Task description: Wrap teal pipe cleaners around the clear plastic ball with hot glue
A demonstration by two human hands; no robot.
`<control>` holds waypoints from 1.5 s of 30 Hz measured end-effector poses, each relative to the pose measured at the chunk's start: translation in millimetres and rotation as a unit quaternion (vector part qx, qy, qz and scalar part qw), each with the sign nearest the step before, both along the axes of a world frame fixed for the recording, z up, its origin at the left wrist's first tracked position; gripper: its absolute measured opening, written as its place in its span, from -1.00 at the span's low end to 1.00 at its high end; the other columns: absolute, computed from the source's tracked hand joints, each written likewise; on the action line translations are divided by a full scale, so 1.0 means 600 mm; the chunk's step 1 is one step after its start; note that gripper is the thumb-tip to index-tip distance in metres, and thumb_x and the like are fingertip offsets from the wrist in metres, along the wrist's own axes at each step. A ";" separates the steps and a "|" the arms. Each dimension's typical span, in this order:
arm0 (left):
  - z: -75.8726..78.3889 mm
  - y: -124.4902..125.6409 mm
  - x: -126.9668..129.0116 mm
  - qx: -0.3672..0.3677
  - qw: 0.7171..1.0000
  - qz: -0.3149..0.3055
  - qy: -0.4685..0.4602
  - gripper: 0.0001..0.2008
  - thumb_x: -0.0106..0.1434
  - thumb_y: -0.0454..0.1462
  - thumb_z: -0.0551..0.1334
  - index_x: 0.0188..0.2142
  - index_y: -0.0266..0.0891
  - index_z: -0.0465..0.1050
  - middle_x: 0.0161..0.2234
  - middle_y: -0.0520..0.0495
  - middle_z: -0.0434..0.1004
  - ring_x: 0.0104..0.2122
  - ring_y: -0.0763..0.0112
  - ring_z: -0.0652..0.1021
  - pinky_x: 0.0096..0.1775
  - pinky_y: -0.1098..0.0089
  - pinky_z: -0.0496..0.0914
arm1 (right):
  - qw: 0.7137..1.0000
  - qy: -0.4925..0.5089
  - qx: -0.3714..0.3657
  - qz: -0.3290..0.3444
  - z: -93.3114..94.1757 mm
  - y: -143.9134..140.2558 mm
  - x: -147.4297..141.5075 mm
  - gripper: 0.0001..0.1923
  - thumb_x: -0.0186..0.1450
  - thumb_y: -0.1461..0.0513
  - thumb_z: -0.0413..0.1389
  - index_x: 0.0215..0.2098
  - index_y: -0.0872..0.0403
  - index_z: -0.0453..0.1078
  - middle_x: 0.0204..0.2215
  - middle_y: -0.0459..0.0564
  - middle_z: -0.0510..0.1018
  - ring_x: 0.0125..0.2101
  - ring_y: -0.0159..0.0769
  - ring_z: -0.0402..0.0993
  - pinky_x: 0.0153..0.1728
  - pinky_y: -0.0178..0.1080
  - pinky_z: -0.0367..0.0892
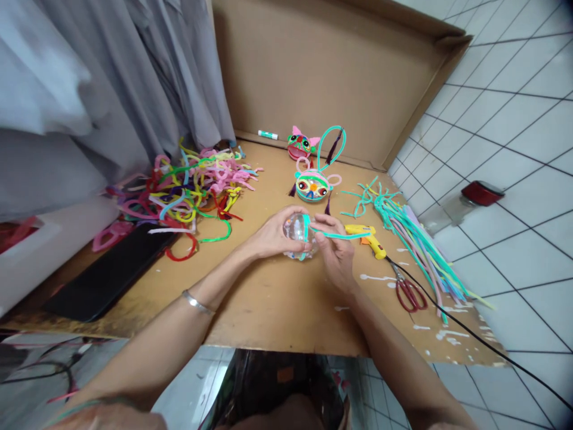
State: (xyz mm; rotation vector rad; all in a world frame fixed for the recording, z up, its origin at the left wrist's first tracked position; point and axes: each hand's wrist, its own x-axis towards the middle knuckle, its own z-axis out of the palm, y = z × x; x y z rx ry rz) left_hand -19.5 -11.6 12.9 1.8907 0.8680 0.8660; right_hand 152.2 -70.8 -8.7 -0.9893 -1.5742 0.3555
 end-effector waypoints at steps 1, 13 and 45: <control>-0.002 0.001 0.000 -0.005 1.000 -0.001 -0.003 -0.28 -0.09 -0.11 0.42 0.08 -0.23 0.31 -0.11 -0.05 0.48 -0.16 0.28 0.51 -0.06 0.27 0.43 | 1.000 -0.003 -0.001 -0.005 0.001 0.000 -0.001 -0.71 0.41 0.08 0.05 -0.11 -0.06 0.59 -0.07 0.02 0.59 -0.01 -0.21 0.51 0.05 -0.09 0.42; -0.003 0.007 0.000 -0.047 0.999 0.011 -0.020 -0.27 -0.12 -0.11 0.42 0.06 -0.21 0.33 -0.15 -0.02 0.47 -0.20 0.31 0.49 -0.13 0.33 0.42 | 0.997 -0.036 0.006 -0.073 -0.002 0.006 0.010 -0.72 0.43 0.13 0.00 -0.06 -0.02 0.52 -0.09 0.02 0.60 0.02 -0.21 0.47 0.11 -0.07 0.35; -0.004 -0.010 0.011 -0.046 0.996 -0.066 -0.034 -0.32 -0.13 -0.21 0.46 0.02 -0.20 0.34 -0.19 0.00 0.48 -0.22 0.34 0.50 -0.12 0.31 0.44 | 0.986 -0.076 0.080 -0.129 0.009 -0.001 0.007 -0.82 0.35 0.16 0.10 -0.26 -0.09 0.57 -0.32 -0.04 0.67 -0.19 -0.16 0.59 -0.06 -0.01 0.46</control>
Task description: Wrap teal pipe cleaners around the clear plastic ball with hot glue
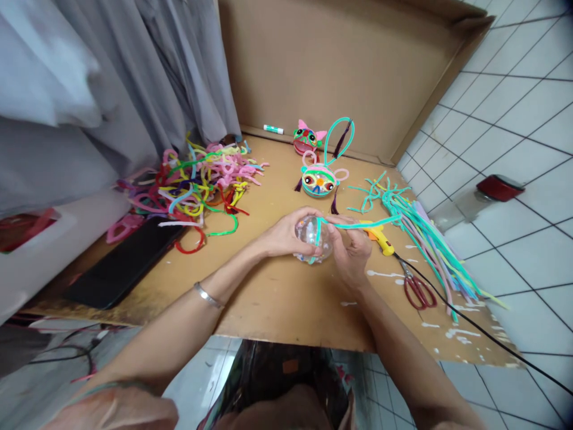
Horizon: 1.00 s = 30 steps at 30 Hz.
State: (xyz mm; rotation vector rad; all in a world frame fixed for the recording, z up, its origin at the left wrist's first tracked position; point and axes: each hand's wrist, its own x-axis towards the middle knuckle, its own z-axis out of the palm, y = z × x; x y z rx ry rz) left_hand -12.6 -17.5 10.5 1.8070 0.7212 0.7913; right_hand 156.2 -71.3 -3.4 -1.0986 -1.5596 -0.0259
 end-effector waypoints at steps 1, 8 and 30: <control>0.000 0.000 0.000 0.002 1.000 0.001 0.003 -0.31 -0.13 -0.20 0.47 0.02 -0.20 0.34 -0.19 0.00 0.48 -0.23 0.34 0.50 -0.12 0.30 0.44 | 1.000 0.002 0.003 -0.008 -0.001 0.000 0.000 -0.82 0.35 0.16 0.10 -0.27 -0.08 0.57 -0.33 -0.05 0.68 -0.22 -0.16 0.60 -0.07 -0.01 0.47; -0.005 0.002 0.003 0.012 1.000 0.004 0.015 -0.29 -0.15 -0.17 0.47 0.02 -0.19 0.35 -0.20 0.00 0.48 -0.23 0.33 0.49 -0.15 0.31 0.45 | 0.998 -0.020 0.039 -0.055 -0.011 0.002 0.003 -0.81 0.34 0.17 0.10 -0.33 -0.09 0.57 -0.38 -0.05 0.68 -0.28 -0.16 0.62 -0.16 -0.04 0.50; -0.025 0.026 0.007 -0.088 0.978 0.156 -0.110 -0.37 -0.16 -0.11 0.43 -0.08 -0.22 0.33 -0.31 0.08 0.42 -0.40 0.48 0.42 -0.30 0.44 0.39 | 0.772 -0.334 -0.384 -0.381 -0.002 0.012 0.160 -0.36 0.34 -0.07 0.01 -0.07 0.38 0.49 -0.05 0.51 0.50 -0.01 0.21 0.38 -0.03 0.09 0.21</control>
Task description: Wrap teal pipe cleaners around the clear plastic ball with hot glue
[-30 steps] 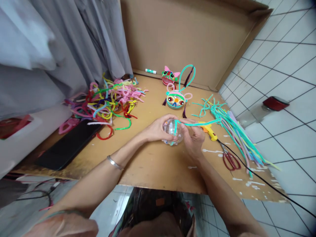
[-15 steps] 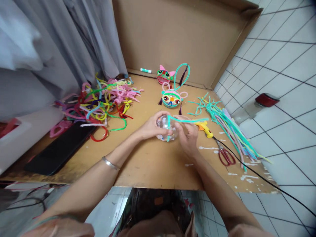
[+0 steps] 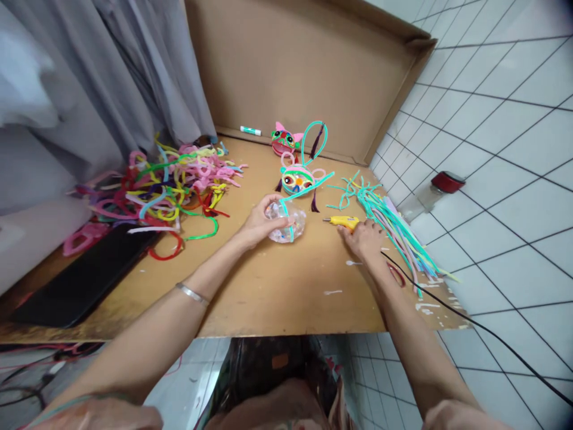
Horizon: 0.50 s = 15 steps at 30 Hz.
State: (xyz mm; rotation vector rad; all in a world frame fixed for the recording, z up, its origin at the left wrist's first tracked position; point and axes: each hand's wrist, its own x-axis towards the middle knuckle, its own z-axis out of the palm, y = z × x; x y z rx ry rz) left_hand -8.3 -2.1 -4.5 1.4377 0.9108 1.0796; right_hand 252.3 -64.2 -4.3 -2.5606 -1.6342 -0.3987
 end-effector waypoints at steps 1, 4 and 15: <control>0.000 0.000 0.001 0.000 1.000 0.001 0.001 -0.37 -0.17 -0.12 0.43 -0.09 -0.22 0.33 -0.31 0.08 0.42 -0.40 0.48 0.42 -0.30 0.43 0.40 | 1.000 -0.004 -0.026 -0.010 0.002 0.001 0.004 -0.35 0.35 -0.08 -0.01 -0.05 0.36 0.49 -0.03 0.49 0.50 0.00 0.20 0.38 -0.03 0.06 0.21; -0.003 0.002 0.001 0.005 1.000 -0.002 -0.002 -0.38 -0.17 -0.14 0.44 -0.10 -0.21 0.34 -0.32 0.08 0.42 -0.39 0.48 0.43 -0.27 0.43 0.41 | 0.998 0.010 -0.056 -0.039 0.006 0.012 0.007 -0.38 0.33 -0.08 0.03 -0.03 0.32 0.50 0.00 0.45 0.50 0.05 0.15 0.39 -0.02 0.00 0.23; -0.007 0.010 -0.002 0.003 1.000 -0.001 -0.024 -0.41 -0.17 -0.15 0.43 -0.12 -0.23 0.34 -0.32 0.08 0.42 -0.35 0.46 0.43 -0.25 0.44 0.36 | 0.980 0.124 0.156 -0.012 0.032 0.022 -0.001 -0.55 0.10 -0.04 0.14 -0.23 0.14 0.48 -0.40 0.13 0.59 -0.37 -0.08 0.49 -0.39 -0.20 0.27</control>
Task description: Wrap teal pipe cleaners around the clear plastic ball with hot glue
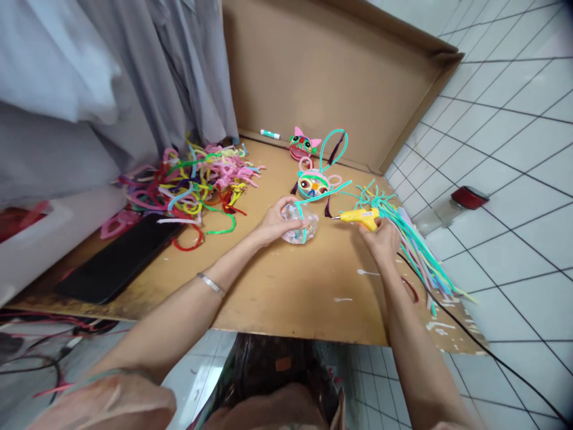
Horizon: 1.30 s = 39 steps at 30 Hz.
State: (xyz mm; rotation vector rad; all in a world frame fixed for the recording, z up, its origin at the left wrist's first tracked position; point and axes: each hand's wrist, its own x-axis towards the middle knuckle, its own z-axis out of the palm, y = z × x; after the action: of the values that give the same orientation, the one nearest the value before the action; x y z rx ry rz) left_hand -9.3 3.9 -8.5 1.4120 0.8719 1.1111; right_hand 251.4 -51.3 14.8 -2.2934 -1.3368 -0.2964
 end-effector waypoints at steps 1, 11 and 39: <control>0.001 0.000 0.000 -0.004 1.000 0.002 -0.003 -0.41 -0.18 -0.15 0.43 -0.12 -0.23 0.34 -0.32 0.08 0.42 -0.35 0.46 0.43 -0.25 0.44 0.36 | 0.999 0.011 0.045 0.022 0.004 0.003 -0.007 -0.56 0.05 -0.04 0.16 -0.27 0.12 0.47 -0.45 0.08 0.57 -0.42 -0.11 0.45 -0.41 -0.20 0.25; 0.004 0.004 -0.003 -0.040 0.999 -0.006 -0.012 -0.31 -0.19 -0.16 0.46 -0.05 -0.22 0.31 -0.39 0.11 0.44 -0.41 0.48 0.43 -0.32 0.46 0.37 | 0.945 0.095 0.257 0.178 0.009 0.030 -0.088 -0.62 0.01 -0.01 0.18 -0.32 0.04 0.37 -0.43 -0.06 0.52 -0.43 -0.23 0.44 -0.34 -0.19 0.36; 0.009 -0.004 -0.005 -0.001 0.999 -0.013 0.048 -0.36 -0.17 -0.19 0.44 -0.06 -0.19 0.34 -0.37 0.10 0.44 -0.37 0.44 0.46 -0.26 0.43 0.40 | 0.932 0.016 0.286 0.224 -0.001 -0.005 -0.090 -0.71 0.13 0.06 0.17 -0.24 0.01 0.33 -0.34 -0.02 0.54 -0.39 -0.22 0.48 -0.29 -0.18 0.40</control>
State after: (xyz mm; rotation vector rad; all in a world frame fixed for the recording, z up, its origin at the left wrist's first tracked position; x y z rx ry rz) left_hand -12.2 1.5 -3.2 1.4821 0.9198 1.0295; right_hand 197.2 -54.5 14.2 -1.4679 -1.4734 -0.4228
